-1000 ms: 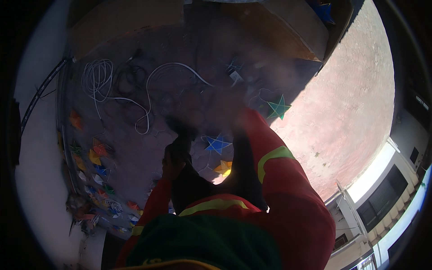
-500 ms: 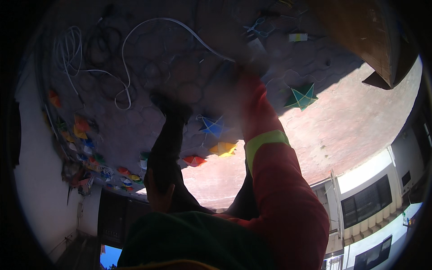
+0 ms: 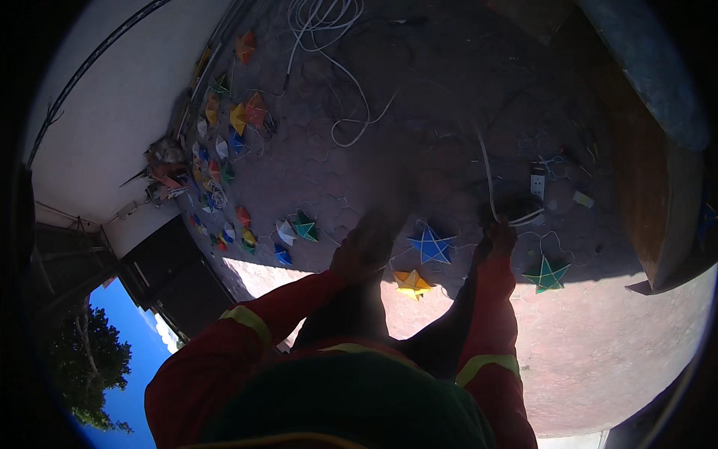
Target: The person sits on a tiled floor and assembles star-shaped decorative lights. They connect wires, plug a power strip into a socket, and arrange the star lights on the floor.
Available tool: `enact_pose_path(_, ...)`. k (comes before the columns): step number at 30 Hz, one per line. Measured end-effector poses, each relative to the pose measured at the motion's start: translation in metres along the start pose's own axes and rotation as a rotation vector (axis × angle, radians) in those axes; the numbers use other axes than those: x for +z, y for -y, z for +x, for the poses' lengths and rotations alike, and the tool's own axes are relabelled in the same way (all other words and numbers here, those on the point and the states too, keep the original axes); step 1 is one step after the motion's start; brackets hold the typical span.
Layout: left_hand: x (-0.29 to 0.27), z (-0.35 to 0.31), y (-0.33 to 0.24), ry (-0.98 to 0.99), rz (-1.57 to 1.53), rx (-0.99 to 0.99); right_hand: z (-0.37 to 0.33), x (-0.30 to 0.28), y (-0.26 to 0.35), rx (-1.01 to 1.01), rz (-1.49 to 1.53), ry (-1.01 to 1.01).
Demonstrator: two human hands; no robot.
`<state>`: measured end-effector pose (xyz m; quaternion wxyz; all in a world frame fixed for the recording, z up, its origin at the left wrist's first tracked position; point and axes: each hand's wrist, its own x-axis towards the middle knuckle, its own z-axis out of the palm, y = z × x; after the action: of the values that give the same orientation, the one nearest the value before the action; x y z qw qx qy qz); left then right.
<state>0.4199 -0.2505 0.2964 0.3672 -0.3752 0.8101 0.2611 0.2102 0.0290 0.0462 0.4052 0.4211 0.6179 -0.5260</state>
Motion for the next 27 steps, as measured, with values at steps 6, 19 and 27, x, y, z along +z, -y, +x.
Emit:
enact_pose_path(6,0.017,-0.023,0.002,0.172,0.003,-0.175,-0.153,0.022,0.074,-0.894,-0.802,0.345)
enact_pose_path(19,-0.018,-0.054,0.052,0.042,-0.805,0.237,-0.409,0.112,0.167,-1.45,-1.375,0.575)
enact_pose_path(27,-0.073,-0.054,0.056,0.297,-1.162,0.149,-0.586,0.138,0.148,-1.171,-1.195,0.809)
